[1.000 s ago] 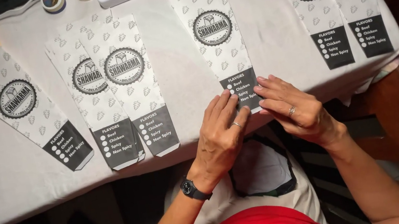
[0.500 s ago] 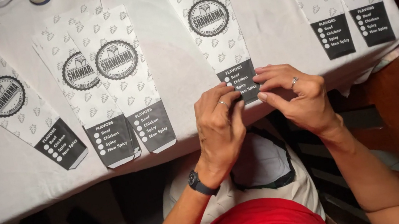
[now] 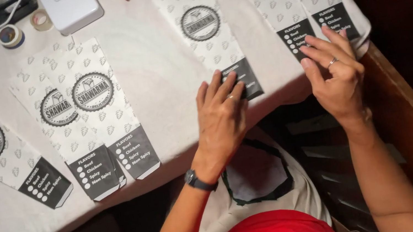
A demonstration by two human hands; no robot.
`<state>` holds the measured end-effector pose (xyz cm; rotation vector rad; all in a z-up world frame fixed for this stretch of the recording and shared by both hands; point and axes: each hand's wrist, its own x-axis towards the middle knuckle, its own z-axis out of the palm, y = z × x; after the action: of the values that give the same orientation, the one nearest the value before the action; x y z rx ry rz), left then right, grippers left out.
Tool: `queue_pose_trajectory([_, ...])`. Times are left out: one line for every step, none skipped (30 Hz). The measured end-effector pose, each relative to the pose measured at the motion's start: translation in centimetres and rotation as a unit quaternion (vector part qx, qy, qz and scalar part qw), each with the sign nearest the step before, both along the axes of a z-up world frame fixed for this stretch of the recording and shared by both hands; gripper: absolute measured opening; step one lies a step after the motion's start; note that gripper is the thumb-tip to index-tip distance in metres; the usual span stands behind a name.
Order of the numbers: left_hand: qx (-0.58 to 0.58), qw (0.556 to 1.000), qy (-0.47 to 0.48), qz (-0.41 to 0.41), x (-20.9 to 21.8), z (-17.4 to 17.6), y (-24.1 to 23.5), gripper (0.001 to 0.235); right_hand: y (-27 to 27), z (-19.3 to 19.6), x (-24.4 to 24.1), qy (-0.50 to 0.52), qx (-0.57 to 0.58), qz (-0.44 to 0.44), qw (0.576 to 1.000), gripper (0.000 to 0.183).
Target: Applying glue to paper shawarma packaging templates and folding the flaps to assemble them.
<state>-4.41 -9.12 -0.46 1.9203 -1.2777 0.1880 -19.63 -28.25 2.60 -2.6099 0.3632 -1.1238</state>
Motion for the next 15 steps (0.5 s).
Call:
queue_pose_trajectory([0.009,1.0,-0.007,-0.005,-0.4,-0.2,-1.2,0.037,-0.7,-0.5,-0.4,0.014,-0.013,-0.012,1.0,0.017])
queue_pose_trajectory([0.019,1.0,-0.015,-0.011,-0.7,-0.4,-2.5,0.039,-1.5,-1.0,-0.7,0.028,-0.025,-0.024,0.999,0.018])
queue_pose_trajectory([0.017,1.0,-0.015,-0.014,-1.1,-0.3,-3.5,0.039,-1.7,-1.2,-0.9,0.028,-0.026,-0.027,0.999,0.018])
queue_pose_trajectory([0.021,1.0,-0.013,-0.015,-1.4,-0.2,-4.5,0.038,-1.9,-1.4,-1.0,0.03,-0.024,-0.027,0.999,0.017])
queue_pose_trajectory([0.026,0.999,-0.012,-0.014,-1.7,-0.1,-5.4,0.037,-2.0,-1.6,-1.1,0.032,-0.021,-0.025,0.999,0.017])
queue_pose_trajectory([0.026,0.999,-0.012,-0.016,-1.9,-0.2,-6.1,0.037,-2.3,-1.6,-1.3,0.032,-0.021,-0.027,0.999,0.017])
queue_pose_trajectory([0.023,1.0,-0.01,-0.015,-2.1,-0.3,-6.7,0.037,-2.5,-1.7,-1.4,0.031,-0.015,-0.028,0.999,0.016])
queue_pose_trajectory([0.02,1.0,-0.008,-0.013,-2.3,-0.4,-7.4,0.037,-2.7,-1.9,-1.5,0.03,-0.009,-0.029,0.999,0.015])
queue_pose_trajectory([0.021,1.0,-0.008,-0.014,-2.5,-0.3,-7.6,0.037,-2.8,-1.9,-1.6,0.031,-0.008,-0.029,0.999,0.015])
queue_pose_trajectory([0.021,1.0,-0.005,-0.013,-2.7,-0.2,-7.8,0.037,-2.9,-1.9,-1.6,0.028,-0.006,-0.027,0.999,0.015])
queue_pose_trajectory([0.021,1.0,-0.002,-0.01,-2.8,-0.1,-7.9,0.037,-2.9,-1.9,-1.6,0.026,-0.004,-0.023,0.999,0.014])
queue_pose_trajectory([0.022,1.0,-0.003,-0.009,-2.9,-0.1,-7.9,0.037,-2.9,-1.8,-1.6,0.025,-0.003,-0.022,0.999,0.014])
queue_pose_trajectory([0.002,1.0,-0.003,-0.007,-3.0,-0.1,-7.9,0.038,-2.8,-1.8,-1.5,0.021,-0.002,-0.016,1.0,0.015])
queue_pose_trajectory([-0.019,1.0,-0.003,-0.005,-3.0,-0.1,-7.9,0.04,-2.7,-1.7,-1.4,0.016,0.0,-0.011,1.0,0.015])
queue_pose_trajectory([-0.016,1.0,-0.003,0.004,-2.9,-0.3,-7.7,0.04,-2.4,-1.2,-1.5,0.016,0.002,-0.002,1.0,0.015])
